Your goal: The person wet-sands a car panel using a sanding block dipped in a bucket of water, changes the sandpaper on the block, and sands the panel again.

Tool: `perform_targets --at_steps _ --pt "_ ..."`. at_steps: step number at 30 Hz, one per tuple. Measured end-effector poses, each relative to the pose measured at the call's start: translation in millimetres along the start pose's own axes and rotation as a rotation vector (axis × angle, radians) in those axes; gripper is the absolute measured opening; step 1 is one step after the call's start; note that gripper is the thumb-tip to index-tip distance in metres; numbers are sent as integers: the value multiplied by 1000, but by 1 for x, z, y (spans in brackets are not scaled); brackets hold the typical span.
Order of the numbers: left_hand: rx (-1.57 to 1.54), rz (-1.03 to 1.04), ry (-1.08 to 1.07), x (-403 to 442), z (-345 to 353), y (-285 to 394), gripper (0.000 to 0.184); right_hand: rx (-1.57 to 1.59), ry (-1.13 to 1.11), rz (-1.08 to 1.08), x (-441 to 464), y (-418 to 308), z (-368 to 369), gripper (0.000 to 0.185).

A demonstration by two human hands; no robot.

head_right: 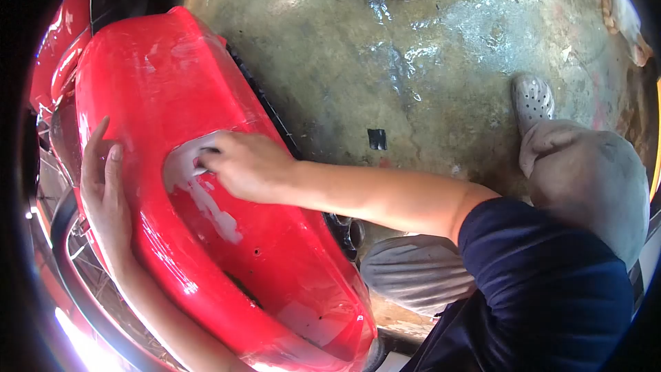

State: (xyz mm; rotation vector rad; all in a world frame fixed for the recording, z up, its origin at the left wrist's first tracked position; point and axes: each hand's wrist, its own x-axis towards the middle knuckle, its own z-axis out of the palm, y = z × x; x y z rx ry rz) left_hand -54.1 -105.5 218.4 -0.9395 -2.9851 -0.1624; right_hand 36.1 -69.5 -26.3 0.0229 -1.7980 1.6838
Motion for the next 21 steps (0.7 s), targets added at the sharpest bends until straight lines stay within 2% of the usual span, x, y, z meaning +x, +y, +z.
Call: perform_targets --at_steps 3,6,9,10,13,16,19,20,21 --pt "1 6 -21 -2 2 -4 40 -42 -110 21 5 4 7 36" --pt "4 7 21 0 4 -1 39 -150 -173 139 -15 22 -8 35" --pt "-7 -1 25 -1 3 0 39 -41 -161 206 -17 12 -10 35" --pt "-14 -2 21 -1 3 0 39 -18 -28 39 -8 6 -1 35" --pt "-19 -13 3 -2 2 2 40 16 -96 -59 22 -10 8 35" --pt "42 0 -15 -1 -1 0 40 -45 -107 17 2 10 7 34" --pt "39 -6 15 -2 2 0 39 -63 -191 213 -22 25 -5 32" --pt "26 3 26 -1 2 -1 39 -50 -226 345 -17 11 -8 29" --pt "13 11 35 0 3 -2 39 6 -118 177 -7 4 -6 29"
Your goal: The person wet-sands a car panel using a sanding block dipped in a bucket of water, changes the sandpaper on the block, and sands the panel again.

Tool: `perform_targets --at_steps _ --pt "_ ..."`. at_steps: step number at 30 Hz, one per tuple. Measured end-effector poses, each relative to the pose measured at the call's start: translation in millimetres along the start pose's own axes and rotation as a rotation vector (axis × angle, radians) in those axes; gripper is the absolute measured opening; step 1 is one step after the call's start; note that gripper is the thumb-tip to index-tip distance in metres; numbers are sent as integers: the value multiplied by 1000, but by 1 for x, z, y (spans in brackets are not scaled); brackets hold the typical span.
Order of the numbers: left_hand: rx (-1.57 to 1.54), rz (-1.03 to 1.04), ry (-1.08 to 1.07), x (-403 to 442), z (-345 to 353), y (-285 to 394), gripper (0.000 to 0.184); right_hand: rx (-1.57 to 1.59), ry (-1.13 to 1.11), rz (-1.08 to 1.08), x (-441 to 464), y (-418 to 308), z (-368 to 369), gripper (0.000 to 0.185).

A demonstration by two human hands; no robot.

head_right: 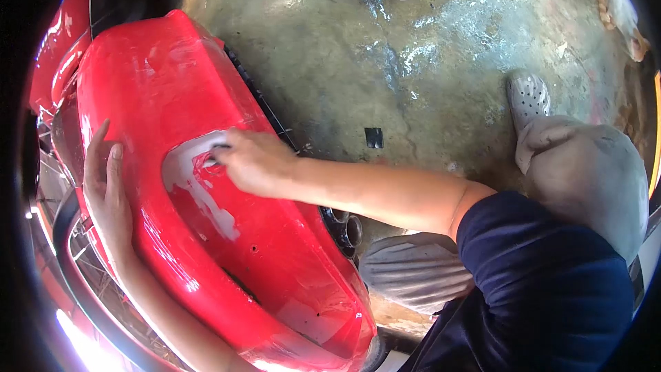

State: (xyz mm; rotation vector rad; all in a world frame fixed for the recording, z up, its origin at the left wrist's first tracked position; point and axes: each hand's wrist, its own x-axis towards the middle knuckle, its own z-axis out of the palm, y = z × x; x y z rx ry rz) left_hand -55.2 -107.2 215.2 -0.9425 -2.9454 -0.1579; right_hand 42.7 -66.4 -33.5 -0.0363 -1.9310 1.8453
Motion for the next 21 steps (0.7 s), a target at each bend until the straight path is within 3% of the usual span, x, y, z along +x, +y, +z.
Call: perform_targets --at_steps 2,10,13,16,21 --pt "-11 6 -7 0 0 -1 39 109 207 -329 21 -18 11 31" --pt "18 18 -16 -2 -2 0 39 -109 -77 61 -9 22 0 34" --pt "52 -13 -49 -1 -4 3 39 8 -89 -57 12 -19 -10 40" --pt "39 -35 -43 -2 -3 2 39 -38 -7 -181 21 -8 8 37" --pt "25 12 -32 -1 -2 -1 38 -93 -81 39 -9 20 0 35"
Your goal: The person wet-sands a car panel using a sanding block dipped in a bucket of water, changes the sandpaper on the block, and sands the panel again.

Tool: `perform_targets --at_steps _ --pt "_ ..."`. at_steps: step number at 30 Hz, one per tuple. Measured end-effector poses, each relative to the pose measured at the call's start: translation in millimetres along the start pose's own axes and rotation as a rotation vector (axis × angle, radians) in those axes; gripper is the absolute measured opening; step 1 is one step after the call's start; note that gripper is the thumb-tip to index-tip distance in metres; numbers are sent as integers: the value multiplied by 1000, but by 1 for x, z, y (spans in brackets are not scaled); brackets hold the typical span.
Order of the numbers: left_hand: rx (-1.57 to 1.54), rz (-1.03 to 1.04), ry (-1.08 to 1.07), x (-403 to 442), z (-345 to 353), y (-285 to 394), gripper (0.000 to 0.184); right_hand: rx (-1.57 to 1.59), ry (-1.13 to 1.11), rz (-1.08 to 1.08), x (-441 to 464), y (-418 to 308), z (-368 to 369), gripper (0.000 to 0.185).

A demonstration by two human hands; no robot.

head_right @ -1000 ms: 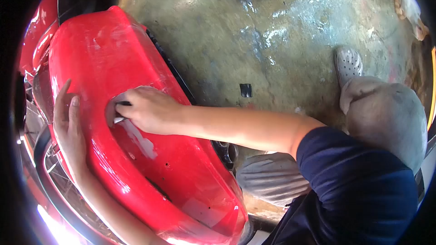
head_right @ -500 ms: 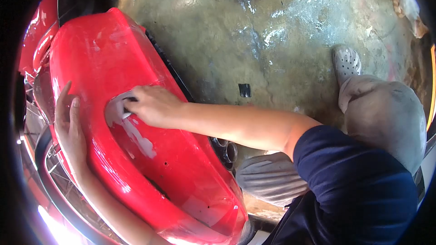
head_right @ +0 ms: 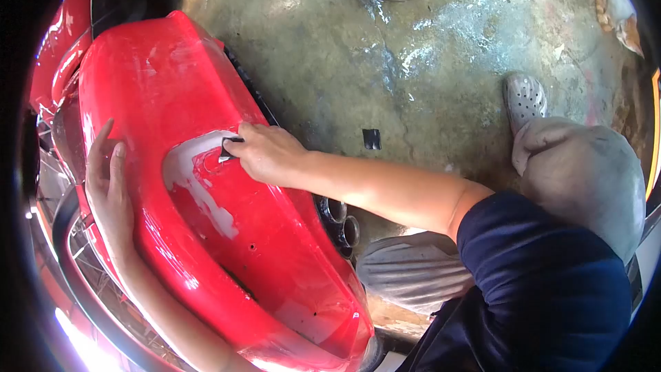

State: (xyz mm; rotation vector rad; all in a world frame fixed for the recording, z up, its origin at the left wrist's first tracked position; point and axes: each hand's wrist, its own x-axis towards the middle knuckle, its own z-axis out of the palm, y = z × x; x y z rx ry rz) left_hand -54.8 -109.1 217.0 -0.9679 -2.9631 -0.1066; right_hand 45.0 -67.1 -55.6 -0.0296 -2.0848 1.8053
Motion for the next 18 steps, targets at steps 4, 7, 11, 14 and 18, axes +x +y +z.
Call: perform_targets --at_steps 4,7,11,14,18 --pt "32 4 20 0 1 4 38 58 125 -207 27 -33 2 37" --pt "30 -47 -1 0 0 6 37 18 86 -190 24 -19 4 38" --pt "71 2 20 0 1 7 37 -22 -1 -1 -3 6 -2 38" --pt "73 29 16 2 0 5 37 71 237 -198 11 -18 6 37" --pt "42 25 7 1 0 1 37 33 42 -88 21 -21 5 35"
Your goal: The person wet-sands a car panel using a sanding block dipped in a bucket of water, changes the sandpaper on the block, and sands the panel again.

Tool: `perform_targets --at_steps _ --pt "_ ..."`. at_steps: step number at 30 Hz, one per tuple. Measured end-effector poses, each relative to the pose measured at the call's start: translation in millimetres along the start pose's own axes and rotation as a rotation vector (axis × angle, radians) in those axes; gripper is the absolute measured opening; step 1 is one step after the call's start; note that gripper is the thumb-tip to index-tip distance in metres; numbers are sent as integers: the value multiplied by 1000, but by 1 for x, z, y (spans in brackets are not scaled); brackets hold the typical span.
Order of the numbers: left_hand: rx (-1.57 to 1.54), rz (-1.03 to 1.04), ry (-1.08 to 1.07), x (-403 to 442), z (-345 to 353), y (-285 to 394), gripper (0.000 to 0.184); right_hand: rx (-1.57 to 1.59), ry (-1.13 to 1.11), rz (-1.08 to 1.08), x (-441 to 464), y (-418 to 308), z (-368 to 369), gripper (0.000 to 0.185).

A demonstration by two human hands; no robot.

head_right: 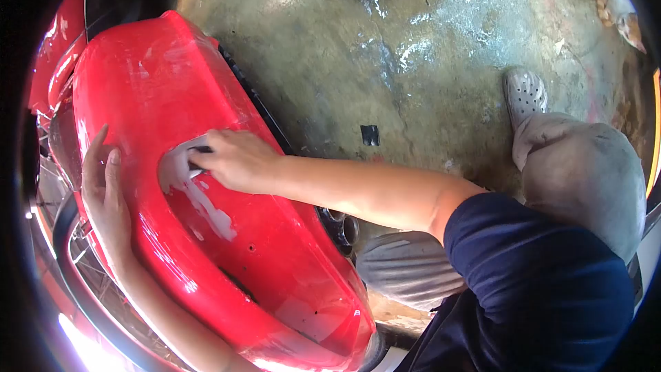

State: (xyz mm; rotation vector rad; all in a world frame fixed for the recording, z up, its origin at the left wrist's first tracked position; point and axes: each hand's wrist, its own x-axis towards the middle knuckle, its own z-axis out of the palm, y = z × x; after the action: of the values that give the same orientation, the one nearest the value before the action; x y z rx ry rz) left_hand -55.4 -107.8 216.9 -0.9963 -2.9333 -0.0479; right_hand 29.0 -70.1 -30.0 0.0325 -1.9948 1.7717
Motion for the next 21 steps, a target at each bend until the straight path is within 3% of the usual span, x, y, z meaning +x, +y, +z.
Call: perform_targets --at_steps 5,6,10,14,18,21 --pt "5 -48 0 1 -2 3 38 -21 -113 258 -23 9 -8 35" --pt "-3 -48 -3 1 -1 3 38 13 91 69 -20 3 -4 36" --pt "-6 -19 0 0 0 2 37 33 83 -50 -12 12 1 36" --pt "-5 -40 -2 2 0 1 37 -4 -66 214 -36 19 -6 34" --pt "-40 -35 1 1 4 3 37 81 19 93 -15 9 -2 35" --pt "-13 -36 -4 2 -1 1 36 17 3 173 -32 15 -2 36"
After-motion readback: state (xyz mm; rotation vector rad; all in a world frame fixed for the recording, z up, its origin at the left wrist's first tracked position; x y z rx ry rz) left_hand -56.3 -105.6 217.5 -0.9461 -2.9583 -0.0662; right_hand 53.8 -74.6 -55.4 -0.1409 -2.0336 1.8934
